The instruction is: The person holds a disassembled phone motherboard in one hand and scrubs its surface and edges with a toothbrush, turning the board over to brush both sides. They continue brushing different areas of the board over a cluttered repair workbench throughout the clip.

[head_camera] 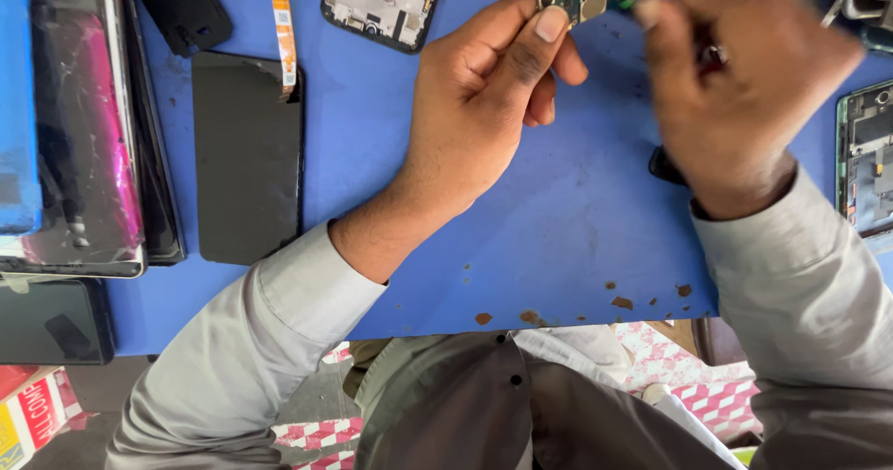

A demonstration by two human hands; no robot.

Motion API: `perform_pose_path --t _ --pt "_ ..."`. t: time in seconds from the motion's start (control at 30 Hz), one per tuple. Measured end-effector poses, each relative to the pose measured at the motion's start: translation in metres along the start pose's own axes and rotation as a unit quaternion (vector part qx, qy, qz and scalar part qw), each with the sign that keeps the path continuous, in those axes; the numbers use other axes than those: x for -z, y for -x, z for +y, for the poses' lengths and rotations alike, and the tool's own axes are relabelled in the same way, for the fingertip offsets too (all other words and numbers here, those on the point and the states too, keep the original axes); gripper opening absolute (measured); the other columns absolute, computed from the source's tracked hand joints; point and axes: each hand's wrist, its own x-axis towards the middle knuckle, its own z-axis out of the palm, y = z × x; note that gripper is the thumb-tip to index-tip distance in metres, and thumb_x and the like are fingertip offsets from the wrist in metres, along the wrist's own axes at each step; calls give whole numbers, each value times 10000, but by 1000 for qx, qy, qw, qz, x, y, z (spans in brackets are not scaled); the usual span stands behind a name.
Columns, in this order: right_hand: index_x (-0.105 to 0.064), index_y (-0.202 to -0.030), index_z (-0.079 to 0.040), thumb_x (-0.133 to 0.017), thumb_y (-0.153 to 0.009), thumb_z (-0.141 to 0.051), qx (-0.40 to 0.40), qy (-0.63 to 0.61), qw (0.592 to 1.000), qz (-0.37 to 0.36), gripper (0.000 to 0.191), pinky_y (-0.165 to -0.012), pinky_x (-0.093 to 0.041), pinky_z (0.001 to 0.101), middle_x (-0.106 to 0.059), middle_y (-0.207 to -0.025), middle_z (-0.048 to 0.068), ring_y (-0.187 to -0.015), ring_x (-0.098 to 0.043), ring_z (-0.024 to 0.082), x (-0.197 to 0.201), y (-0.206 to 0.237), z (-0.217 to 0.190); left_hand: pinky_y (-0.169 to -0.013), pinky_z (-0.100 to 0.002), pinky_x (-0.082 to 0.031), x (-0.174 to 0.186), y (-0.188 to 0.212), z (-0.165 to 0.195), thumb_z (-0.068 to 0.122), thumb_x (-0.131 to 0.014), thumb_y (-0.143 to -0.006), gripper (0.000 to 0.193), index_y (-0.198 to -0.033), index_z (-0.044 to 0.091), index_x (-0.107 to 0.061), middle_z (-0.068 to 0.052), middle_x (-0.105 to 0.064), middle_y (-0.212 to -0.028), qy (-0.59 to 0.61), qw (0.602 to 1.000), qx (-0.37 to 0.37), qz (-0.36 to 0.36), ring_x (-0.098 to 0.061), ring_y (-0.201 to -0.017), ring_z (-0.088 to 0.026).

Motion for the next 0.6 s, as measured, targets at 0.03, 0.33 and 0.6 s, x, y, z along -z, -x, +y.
perform_pose_path --t 0.03,0.33,0.6 --pt "-705 -1061 26 -743 -1030 -86 -2 1 1000 0 123 -660 -434 346 -652 -867 132 -681 -553 261 0 0 1 -577 -194 -474 0 0 0 313 -540 -1169 346 -1149 -3 -678 -16 -692 -868 0 1000 1 0 -572 -639 -50" --pt "-701 -1063 24 -743 -1066 -117 8 0 1000 -13 147 -658 -426 348 -656 -880 133 -693 -565 267 0 2 0 -583 -196 -474 -1 -1 3 288 -523 -1181 323 -1114 4 -662 -8 -674 -848 -7 1000 -1 4 -563 -633 -47" --pt "-678 -1075 36 -716 -1058 -53 92 24 995 7 99 -684 -450 320 -665 -940 139 -749 -606 242 3 -3 -1 -580 -193 -474 -2 -1 5 255 -508 -1187 289 -1099 18 -648 -3 -667 -846 -18 1000 -9 0 -559 -630 -42"
